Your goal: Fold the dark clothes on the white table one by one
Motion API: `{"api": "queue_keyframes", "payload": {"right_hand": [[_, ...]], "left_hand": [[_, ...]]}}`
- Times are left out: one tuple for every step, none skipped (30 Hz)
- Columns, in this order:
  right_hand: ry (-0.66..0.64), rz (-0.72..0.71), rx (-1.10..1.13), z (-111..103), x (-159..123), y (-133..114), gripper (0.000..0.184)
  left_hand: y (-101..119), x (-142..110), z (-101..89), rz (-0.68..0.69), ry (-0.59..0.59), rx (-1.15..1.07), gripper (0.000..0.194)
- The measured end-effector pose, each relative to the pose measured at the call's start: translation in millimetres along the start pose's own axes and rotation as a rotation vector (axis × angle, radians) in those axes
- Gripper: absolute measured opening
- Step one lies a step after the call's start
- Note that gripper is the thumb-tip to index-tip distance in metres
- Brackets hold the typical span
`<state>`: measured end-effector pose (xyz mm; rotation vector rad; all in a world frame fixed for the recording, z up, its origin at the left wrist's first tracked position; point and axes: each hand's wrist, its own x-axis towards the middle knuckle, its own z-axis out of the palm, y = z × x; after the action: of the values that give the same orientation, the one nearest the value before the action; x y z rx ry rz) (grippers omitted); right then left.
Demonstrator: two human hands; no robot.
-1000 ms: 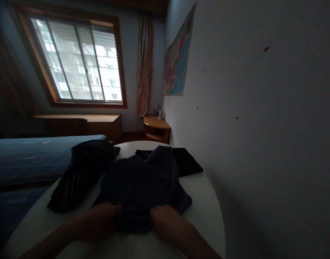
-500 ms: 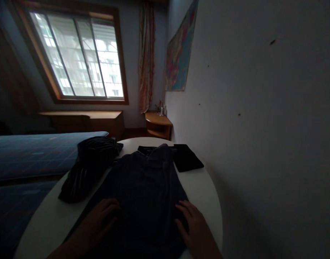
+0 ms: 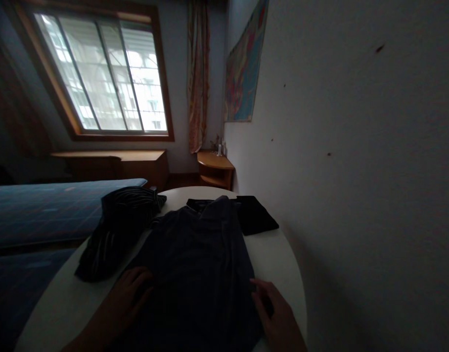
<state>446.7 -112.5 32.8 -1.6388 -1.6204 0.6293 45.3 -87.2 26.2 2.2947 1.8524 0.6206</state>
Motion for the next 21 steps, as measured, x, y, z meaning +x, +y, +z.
{"api": "queue_keyframes", "payload": {"right_hand": [[-0.029, 0.045, 0.047, -3.3, -2.0, -1.0, 0.041], [-0.052, 0.101, 0.084, -7.6, -3.8, -0.8, 0.042], [-0.069, 0.161, 0.112, -12.8, -5.6, 0.6, 0.044], [-0.084, 0.217, 0.135, -18.9, -7.1, 3.4, 0.046], [-0.095, 0.257, 0.149, -25.8, -8.6, 7.2, 0.048], [-0.102, 0.276, 0.146, -33.1, -10.0, 11.7, 0.048], [-0.111, 0.275, 0.121, -40.4, -11.2, 16.2, 0.047], [-0.123, 0.259, 0.076, -47.3, -12.1, 20.2, 0.046], [-0.142, 0.229, 0.016, -53.2, -12.6, 23.2, 0.045], [-0.159, 0.198, -0.057, -57.8, -12.5, 24.9, 0.044], [-0.178, 0.175, -0.131, -60.7, -11.7, 25.3, 0.044], [-0.195, 0.157, -0.194, -61.9, -10.1, 24.4, 0.046], [-0.202, 0.144, -0.245, -61.3, -7.7, 22.8, 0.048], [-0.202, 0.132, -0.283, -59.2, -4.8, 20.8, 0.05], [-0.194, 0.114, -0.312, -56.1, -1.5, 18.9, 0.051], [-0.184, 0.091, -0.333, -52.6, 1.5, 17.5, 0.05], [-0.183, 0.068, -0.348, -49.3, 3.9, 16.6, 0.048], [-0.191, 0.053, -0.36, -46.9, 5.0, 16.2, 0.045], [-0.215, 0.047, -0.369, -45.8, 4.7, 16.2, 0.041], [-0.256, 0.049, -0.379, -46.4, 2.6, 16.1, 0.037], [-0.309, 0.059, -0.392, -48.8, -0.9, 15.7, 0.033]], "left_hand": [[0.9, 0.1, -3.2, 0.005, -0.023, -0.009, 0.024], [2.1, -0.4, -6.9, 0.009, -0.06, -0.02, 0.023], [3.6, -1.6, -11.0, 0.005, -0.111, -0.037, 0.023], [5.2, -3.3, -15.5, -0.01, -0.18, -0.061, 0.024], [6.9, -5.4, -20.3, -0.031, -0.266, -0.091, 0.024], [8.9, -7.3, -25.1, -0.058, -0.353, -0.119, 0.024], [11.0, -8.6, -29.8, -0.088, -0.425, -0.139, 0.025], [13.4, -8.6, -34.1, -0.118, -0.478, -0.142, 0.026], [16.1, -6.8, -37.8, -0.145, -0.509, -0.121, 0.027], [19.0, -3.0, -40.5, -0.165, -0.516, -0.079, 0.028], [22.1, 2.9, -41.9, -0.178, -0.504, -0.029, 0.027], [25.2, 10.9, -41.9, -0.178, -0.48, 0.017, 0.027], [28.1, 20.7, -40.4, -0.163, -0.443, 0.054, 0.027], [30.6, 31.5, -37.5, -0.132, -0.389, 0.079, 0.028], [32.7, 43.0, -33.5, -0.09, -0.322, 0.094, 0.031], [34.3, 54.1, -28.6, -0.046, -0.246, 0.112, 0.038], [35.5, 64.3, -23.7, -0.009, -0.189, 0.131, 0.046], [36.5, 72.9, -19.1, 0.006, -0.159, 0.15, 0.053], [37.6, 79.4, -15.5, 0.005, -0.151, 0.169, 0.058], [39.1, 83.7, -13.2, -0.006, -0.162, 0.189, 0.06], [41.0, 85.8, -12.7, -0.026, -0.181, 0.212, 0.06]]}}
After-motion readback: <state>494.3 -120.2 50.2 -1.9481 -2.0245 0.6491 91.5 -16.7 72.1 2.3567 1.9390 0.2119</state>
